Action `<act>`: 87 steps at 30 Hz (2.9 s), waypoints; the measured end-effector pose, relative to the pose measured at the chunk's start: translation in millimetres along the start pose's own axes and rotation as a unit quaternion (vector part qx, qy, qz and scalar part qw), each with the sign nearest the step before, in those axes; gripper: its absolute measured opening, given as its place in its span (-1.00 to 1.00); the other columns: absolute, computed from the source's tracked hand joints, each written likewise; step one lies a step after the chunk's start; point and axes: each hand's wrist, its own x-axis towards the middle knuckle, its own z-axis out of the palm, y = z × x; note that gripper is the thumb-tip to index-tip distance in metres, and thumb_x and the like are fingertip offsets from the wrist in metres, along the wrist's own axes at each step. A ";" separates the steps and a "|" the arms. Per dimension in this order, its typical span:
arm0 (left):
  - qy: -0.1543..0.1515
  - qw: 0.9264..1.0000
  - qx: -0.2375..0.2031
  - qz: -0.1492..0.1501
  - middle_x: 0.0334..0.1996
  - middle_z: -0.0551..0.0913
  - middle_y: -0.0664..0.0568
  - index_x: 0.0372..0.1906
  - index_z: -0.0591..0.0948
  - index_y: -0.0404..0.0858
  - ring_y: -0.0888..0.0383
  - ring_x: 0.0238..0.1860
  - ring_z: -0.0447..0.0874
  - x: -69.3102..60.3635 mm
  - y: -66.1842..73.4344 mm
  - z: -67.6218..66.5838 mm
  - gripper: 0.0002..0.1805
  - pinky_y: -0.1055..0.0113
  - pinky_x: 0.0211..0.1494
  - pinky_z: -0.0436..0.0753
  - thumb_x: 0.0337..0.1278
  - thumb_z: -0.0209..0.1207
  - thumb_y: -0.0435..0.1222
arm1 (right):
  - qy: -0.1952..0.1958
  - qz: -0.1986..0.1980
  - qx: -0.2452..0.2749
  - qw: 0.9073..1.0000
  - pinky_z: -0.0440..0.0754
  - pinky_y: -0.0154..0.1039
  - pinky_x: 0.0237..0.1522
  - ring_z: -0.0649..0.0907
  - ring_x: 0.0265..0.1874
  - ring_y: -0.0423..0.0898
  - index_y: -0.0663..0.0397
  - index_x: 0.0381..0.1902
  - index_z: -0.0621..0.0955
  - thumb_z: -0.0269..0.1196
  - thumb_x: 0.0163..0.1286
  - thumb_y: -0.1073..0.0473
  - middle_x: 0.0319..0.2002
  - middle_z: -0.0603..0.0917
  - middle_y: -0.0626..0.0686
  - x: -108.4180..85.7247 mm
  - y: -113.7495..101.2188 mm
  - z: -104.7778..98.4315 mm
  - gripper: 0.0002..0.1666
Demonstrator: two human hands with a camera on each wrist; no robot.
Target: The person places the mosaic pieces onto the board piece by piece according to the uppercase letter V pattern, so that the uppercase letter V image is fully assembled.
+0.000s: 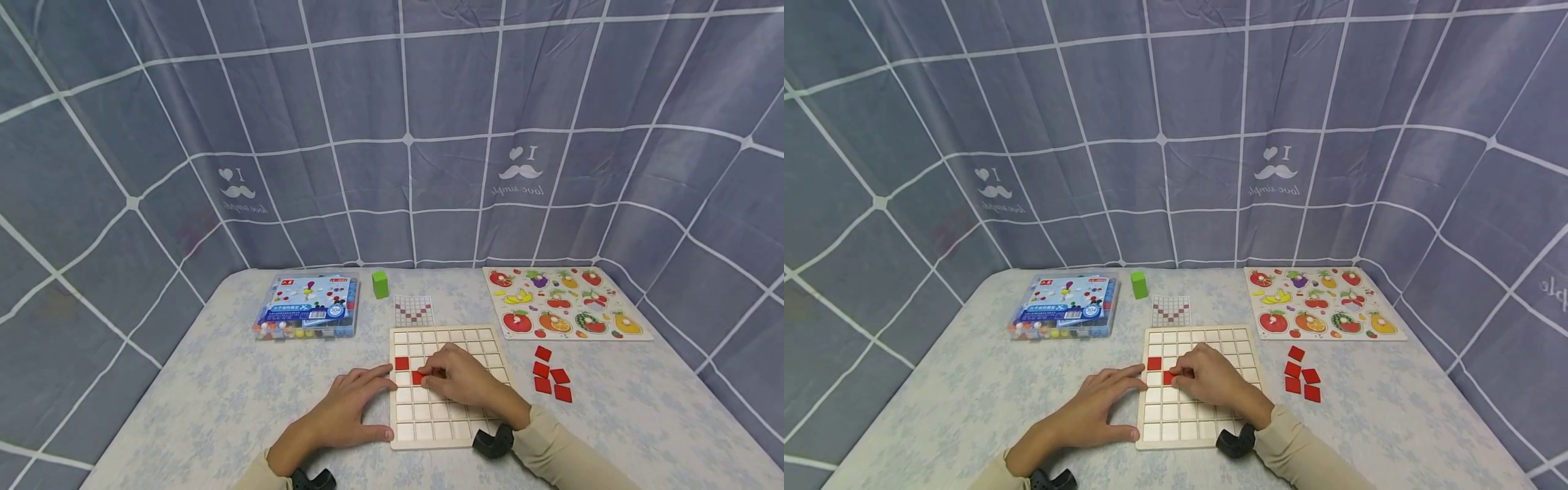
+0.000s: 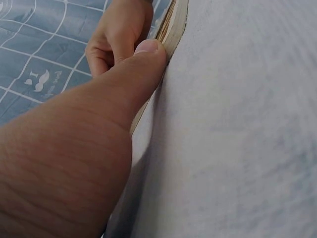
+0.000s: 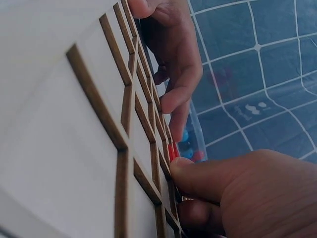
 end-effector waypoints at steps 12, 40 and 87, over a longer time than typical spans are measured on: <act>0.001 1.000 0.001 0.000 0.54 0.22 0.12 0.33 0.47 0.14 0.07 0.38 0.25 -0.8 1.1 -0.2 -0.26 -0.19 0.25 0.24 0.11 0.23 0.36 | -0.014 0.027 0.010 0.999 0.45 -0.21 -0.15 0.51 -0.28 -0.25 -0.06 -0.25 0.81 0.46 0.29 0.19 -0.33 0.73 -0.28 0.1 0.3 0.4 -0.93; 0.002 1.000 -0.007 0.005 0.54 0.21 0.09 0.32 0.47 0.17 0.05 0.38 0.25 0.0 -1.9 -0.3 -0.28 -0.15 0.22 0.25 0.10 0.25 0.35 | 0.027 0.153 0.077 0.985 0.53 -0.08 -0.09 0.60 -0.20 -0.14 0.18 0.04 0.67 0.30 0.47 0.19 -0.25 0.65 -0.10 -46.4 47.9 -99.7 -0.74; 0.002 1.000 -0.013 0.009 0.54 0.23 0.09 0.30 0.48 0.15 0.01 0.39 0.26 0.7 -3.1 0.4 -0.30 -0.18 0.20 0.25 0.11 0.26 0.33 | 0.083 0.269 -0.084 0.956 0.52 0.23 -0.01 0.58 -0.08 0.17 0.18 -0.08 0.74 0.50 0.24 0.15 -0.15 0.64 0.14 -130.3 96.8 -114.7 -0.66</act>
